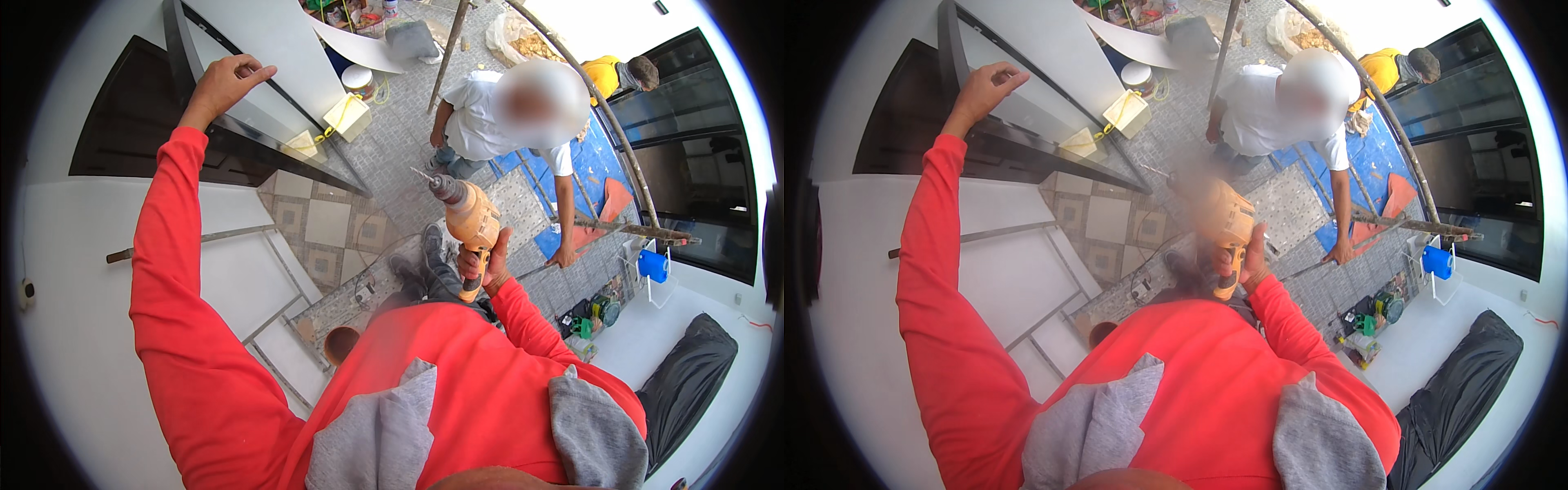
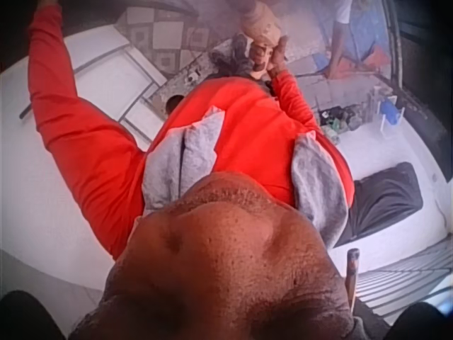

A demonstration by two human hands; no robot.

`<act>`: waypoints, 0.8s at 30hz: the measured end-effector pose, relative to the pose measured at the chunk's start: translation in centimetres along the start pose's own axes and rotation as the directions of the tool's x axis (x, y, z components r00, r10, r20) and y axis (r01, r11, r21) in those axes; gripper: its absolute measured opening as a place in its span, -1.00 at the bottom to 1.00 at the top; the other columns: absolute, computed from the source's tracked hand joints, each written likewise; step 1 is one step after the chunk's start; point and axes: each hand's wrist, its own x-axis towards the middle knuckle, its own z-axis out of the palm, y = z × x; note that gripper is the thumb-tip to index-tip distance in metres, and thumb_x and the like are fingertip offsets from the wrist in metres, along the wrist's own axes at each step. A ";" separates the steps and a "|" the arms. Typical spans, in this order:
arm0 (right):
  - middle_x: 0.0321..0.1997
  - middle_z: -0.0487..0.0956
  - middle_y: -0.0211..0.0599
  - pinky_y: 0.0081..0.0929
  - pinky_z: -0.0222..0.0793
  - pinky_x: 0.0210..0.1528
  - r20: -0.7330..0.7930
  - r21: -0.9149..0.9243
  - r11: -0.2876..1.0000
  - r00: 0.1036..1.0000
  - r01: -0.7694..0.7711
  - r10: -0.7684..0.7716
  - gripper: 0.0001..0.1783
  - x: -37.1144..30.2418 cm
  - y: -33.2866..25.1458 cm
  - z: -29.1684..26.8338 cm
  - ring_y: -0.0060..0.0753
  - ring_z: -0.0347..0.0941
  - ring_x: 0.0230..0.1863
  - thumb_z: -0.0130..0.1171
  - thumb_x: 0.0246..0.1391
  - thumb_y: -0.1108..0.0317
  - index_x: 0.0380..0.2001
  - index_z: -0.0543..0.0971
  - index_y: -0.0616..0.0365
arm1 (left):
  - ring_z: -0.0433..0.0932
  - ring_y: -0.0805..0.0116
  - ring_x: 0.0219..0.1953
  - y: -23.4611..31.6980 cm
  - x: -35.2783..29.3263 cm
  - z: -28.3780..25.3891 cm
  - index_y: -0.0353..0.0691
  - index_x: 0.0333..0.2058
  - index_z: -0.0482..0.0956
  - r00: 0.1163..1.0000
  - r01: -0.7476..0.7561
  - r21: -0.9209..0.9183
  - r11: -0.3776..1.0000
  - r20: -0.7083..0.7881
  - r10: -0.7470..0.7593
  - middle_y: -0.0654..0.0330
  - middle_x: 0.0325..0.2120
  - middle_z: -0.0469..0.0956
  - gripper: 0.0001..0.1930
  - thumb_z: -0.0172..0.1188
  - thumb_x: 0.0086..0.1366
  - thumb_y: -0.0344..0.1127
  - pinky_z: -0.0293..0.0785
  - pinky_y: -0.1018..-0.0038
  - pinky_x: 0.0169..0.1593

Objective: The person uses a yellow power drill to make holes in a white ceiling panel and then uses a black and yellow manual tool to fasten the panel. The person repeats this process at multiple locations on the ceiling.

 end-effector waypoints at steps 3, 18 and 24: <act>-0.55 0.43 -0.33 -0.49 0.33 -0.59 0.006 0.025 1.000 1.000 -0.005 0.005 0.19 -0.1 0.0 -0.3 -0.43 0.34 -0.60 -0.09 -0.16 -0.82 0.13 0.49 0.07 | 0.65 0.33 -0.33 0.1 -0.1 -0.1 -0.15 -0.25 0.76 1.000 0.009 -0.005 1.000 0.010 -0.009 0.21 -0.42 0.69 -0.42 0.33 0.20 0.33 0.56 0.42 -0.15; -0.57 0.41 -0.36 -0.51 0.30 -0.61 -0.029 -0.002 1.000 1.000 -0.001 0.001 0.23 -0.2 0.0 -1.1 -0.46 0.33 -0.60 -0.12 -0.15 -0.82 0.18 0.46 0.09 | 0.64 0.35 -0.35 0.3 -0.2 -0.1 -0.16 -0.29 0.75 1.000 -0.006 0.016 1.000 -0.005 0.006 0.23 -0.44 0.67 -0.44 0.34 0.21 0.31 0.54 0.45 -0.18; -0.57 0.41 -0.36 -0.50 0.31 -0.61 -0.040 0.010 1.000 0.999 0.001 -0.001 0.23 -0.2 -0.1 -1.5 -0.45 0.33 -0.60 -0.12 -0.15 -0.82 0.19 0.46 0.09 | 0.65 0.34 -0.35 0.1 -0.1 0.0 -0.17 -0.28 0.76 1.000 -0.018 0.006 1.000 -0.011 0.018 0.21 -0.44 0.68 -0.42 0.34 0.21 0.32 0.56 0.43 -0.18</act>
